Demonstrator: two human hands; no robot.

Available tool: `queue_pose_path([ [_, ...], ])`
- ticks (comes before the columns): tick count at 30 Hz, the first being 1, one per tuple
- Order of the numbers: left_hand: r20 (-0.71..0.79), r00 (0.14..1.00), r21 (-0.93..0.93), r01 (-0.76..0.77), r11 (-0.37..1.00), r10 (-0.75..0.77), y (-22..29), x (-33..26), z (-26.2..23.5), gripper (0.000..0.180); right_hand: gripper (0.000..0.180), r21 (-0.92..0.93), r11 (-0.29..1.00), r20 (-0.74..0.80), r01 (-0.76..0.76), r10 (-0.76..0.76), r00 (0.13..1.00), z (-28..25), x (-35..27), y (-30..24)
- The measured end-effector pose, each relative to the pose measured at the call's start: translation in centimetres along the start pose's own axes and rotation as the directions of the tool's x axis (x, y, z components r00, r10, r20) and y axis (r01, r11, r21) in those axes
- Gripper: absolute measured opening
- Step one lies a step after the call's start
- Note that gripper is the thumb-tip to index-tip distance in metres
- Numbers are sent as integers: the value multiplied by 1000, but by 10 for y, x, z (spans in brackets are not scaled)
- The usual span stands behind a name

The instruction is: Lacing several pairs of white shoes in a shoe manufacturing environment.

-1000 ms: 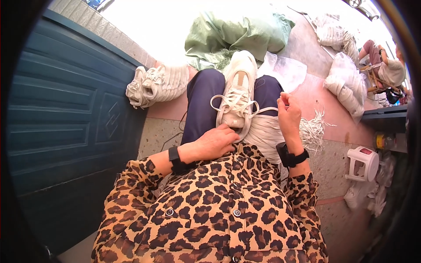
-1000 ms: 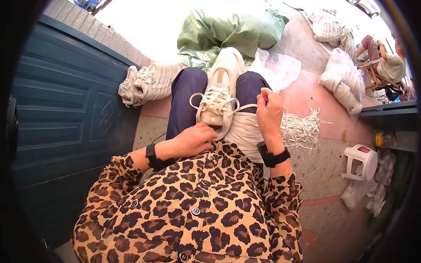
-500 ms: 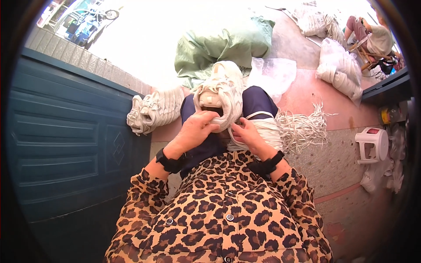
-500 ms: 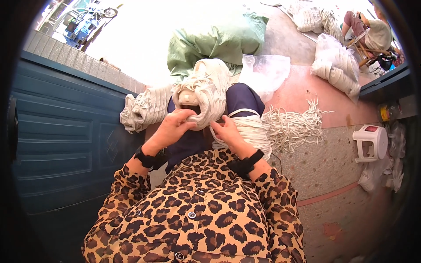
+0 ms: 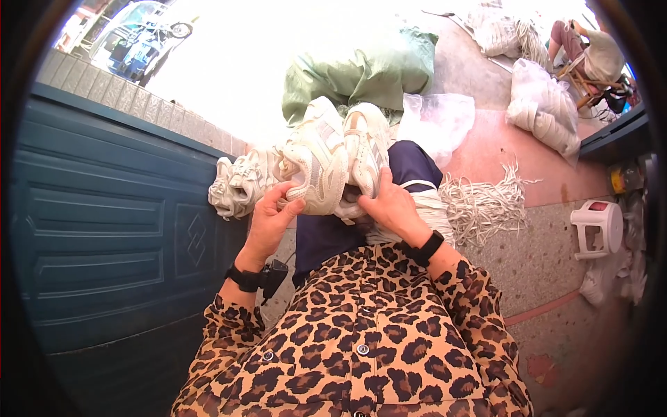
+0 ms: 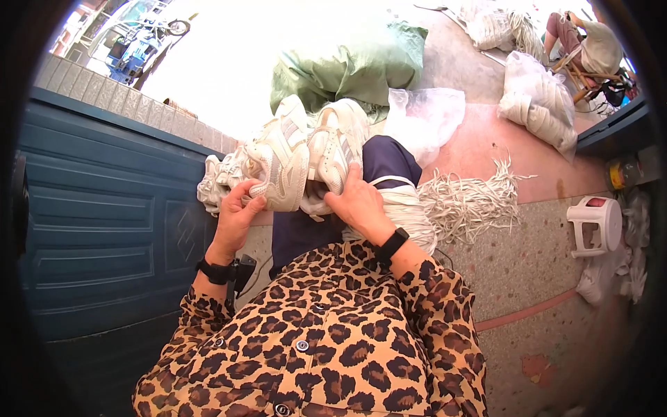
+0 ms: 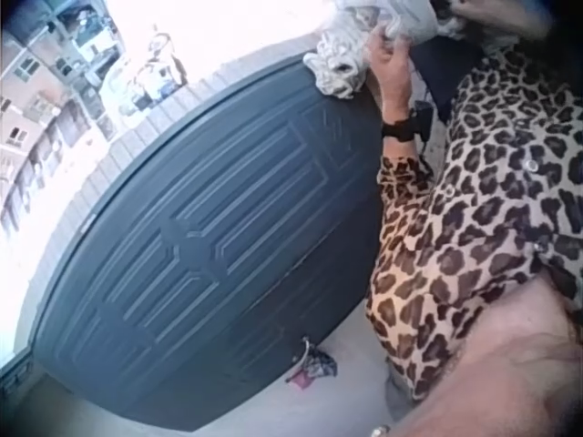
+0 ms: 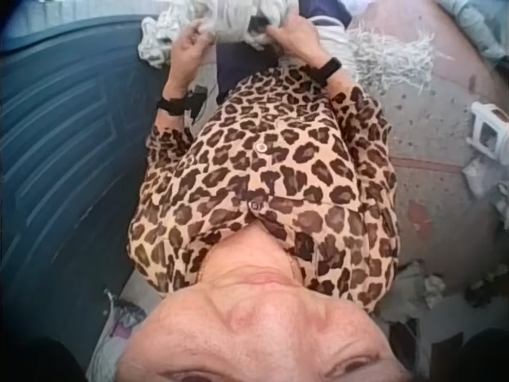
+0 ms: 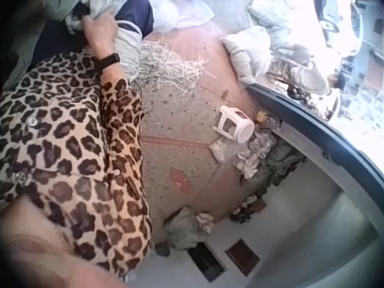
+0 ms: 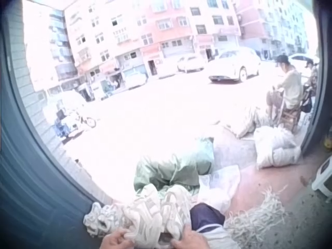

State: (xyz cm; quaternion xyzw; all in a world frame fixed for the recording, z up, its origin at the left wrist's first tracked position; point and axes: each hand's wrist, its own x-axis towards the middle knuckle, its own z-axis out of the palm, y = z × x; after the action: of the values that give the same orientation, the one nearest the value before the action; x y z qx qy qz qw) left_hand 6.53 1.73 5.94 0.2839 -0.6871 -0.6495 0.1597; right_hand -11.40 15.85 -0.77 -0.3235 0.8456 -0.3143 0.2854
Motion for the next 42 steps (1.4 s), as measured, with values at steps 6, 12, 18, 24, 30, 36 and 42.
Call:
queue_pose_path([
  [6, -89, 996, -79, -39, 996, 32, 11, -4, 3, 32, 87, 114, 992, 69, -50, 42, 997, -11, 5, -16],
  [12, -191, 980, -340, -118, 933, 55, 13, -7, -1, 29, 74, 662, 731, 226, -164, 13, 974, -72, -23, 19],
  [18, 208, 906, 479, -423, 769, 369, -21, -2, 39, 26, 60, 926, 296, 220, -234, 78, 972, -125, -75, 99],
  [24, 284, 913, 681, -408, 608, 293, -47, 21, 68, 25, 60, 948, -157, 280, -276, 10, 960, -112, -101, 108],
  [30, 232, 847, 670, -496, 553, 478, -40, 9, 62, 22, 65, 977, 6, 214, -214, -76, 974, -90, -95, 81],
  [36, -284, 934, 329, -117, 937, 217, -21, 19, 21, 19, 75, 838, 527, 214, -141, -78, 974, -58, -62, 14],
  [42, -255, 961, 152, -72, 986, 109, -15, 26, 12, 32, 84, 674, 715, 285, -184, -23, 958, -30, -39, -16],
])
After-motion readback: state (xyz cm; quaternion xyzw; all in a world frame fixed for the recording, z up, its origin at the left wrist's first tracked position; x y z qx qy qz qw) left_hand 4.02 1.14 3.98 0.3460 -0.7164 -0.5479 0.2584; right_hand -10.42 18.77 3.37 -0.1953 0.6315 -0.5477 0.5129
